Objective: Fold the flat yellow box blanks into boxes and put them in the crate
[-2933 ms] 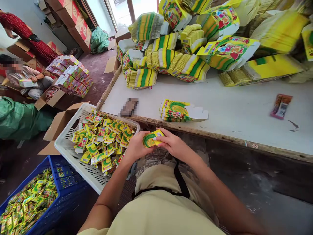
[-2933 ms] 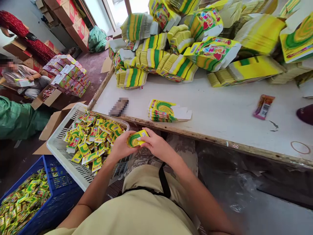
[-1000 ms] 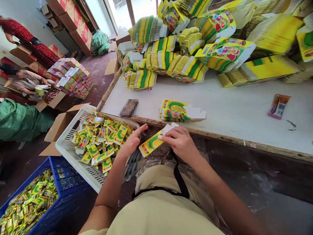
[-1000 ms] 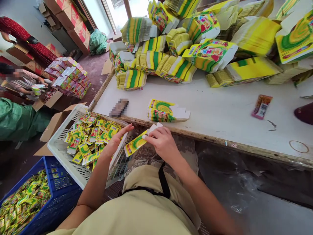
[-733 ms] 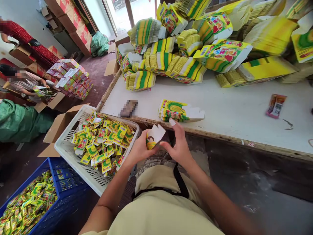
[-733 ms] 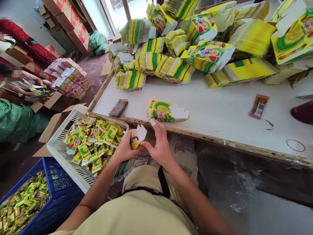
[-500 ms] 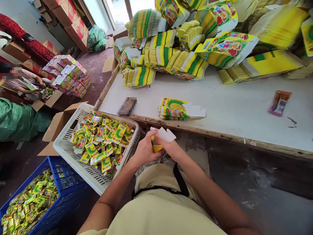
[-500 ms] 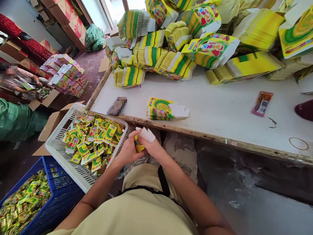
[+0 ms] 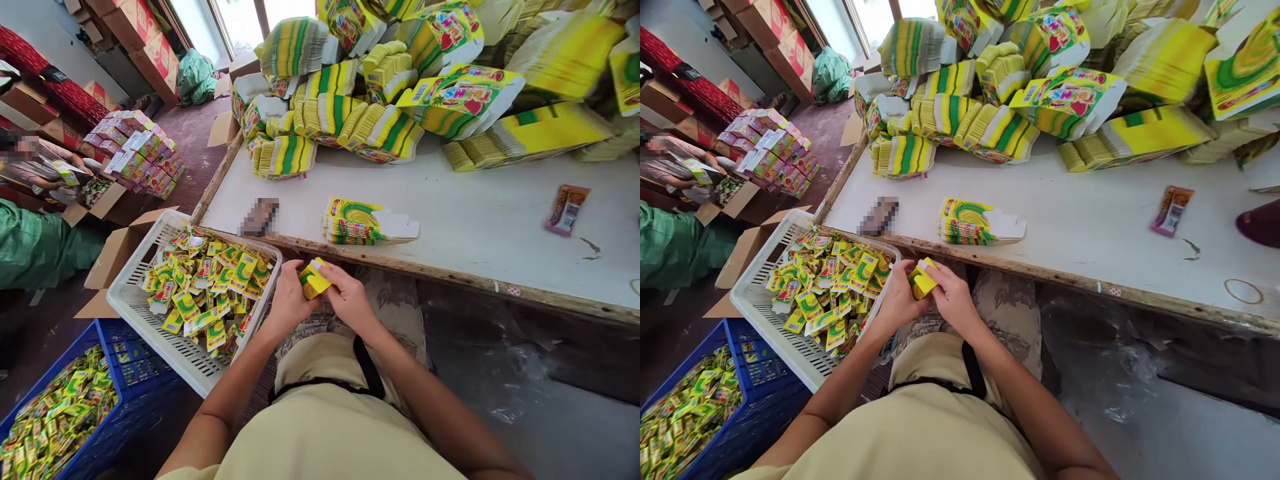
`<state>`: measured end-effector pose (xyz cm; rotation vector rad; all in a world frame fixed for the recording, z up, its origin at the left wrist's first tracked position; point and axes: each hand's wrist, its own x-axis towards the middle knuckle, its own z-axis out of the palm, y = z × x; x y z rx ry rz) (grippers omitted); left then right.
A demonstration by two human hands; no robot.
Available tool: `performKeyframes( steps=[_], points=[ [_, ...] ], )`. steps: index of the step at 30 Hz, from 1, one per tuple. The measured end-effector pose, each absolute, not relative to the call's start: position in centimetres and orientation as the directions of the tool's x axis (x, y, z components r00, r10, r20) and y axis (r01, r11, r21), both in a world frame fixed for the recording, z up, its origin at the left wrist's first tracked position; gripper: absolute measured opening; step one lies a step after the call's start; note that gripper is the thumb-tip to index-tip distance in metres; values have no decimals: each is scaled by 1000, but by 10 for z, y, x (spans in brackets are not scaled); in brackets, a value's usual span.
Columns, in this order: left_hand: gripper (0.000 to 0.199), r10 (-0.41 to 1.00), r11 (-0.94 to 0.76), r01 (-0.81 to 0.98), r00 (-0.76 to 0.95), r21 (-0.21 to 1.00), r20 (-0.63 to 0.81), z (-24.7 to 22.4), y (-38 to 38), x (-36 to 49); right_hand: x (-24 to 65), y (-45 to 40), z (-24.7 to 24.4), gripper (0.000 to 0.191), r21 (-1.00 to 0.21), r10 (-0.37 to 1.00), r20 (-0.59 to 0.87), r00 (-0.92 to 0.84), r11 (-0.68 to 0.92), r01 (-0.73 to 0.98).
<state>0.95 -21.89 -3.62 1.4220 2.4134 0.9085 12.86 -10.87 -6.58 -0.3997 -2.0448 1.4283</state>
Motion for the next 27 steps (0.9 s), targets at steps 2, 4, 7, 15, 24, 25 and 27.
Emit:
performKeyframes(
  steps=[2,4,7,15,24,25,27],
  points=[
    [56,838,383,735,-531,560,123,-32,-225,7,132,-102,-69,40,-899,533,326,-781,431,-81],
    [49,851,378,742,-514,554,107,-26,-231,5,135,-97,-71,35,-861,443,333,-832,503,-76],
    [49,873,359,759,-479,543,93,-20,-234,3,139,-93,-72,29,-807,346,324,-880,587,-66],
    [54,915,315,766,-402,560,35,-5,-225,-7,142,-79,-54,27,-786,301,328,-896,613,-82],
    [54,917,307,815,-391,492,76,-8,-214,-1,139,-79,-53,41,-881,392,223,-892,474,-12],
    [54,909,319,805,-410,500,81,-10,-215,2,138,-82,-53,48,-896,400,222,-889,443,-25],
    [56,903,324,787,-423,525,76,-12,-217,4,136,-85,-54,58,-919,388,230,-893,387,-68]
  ],
)
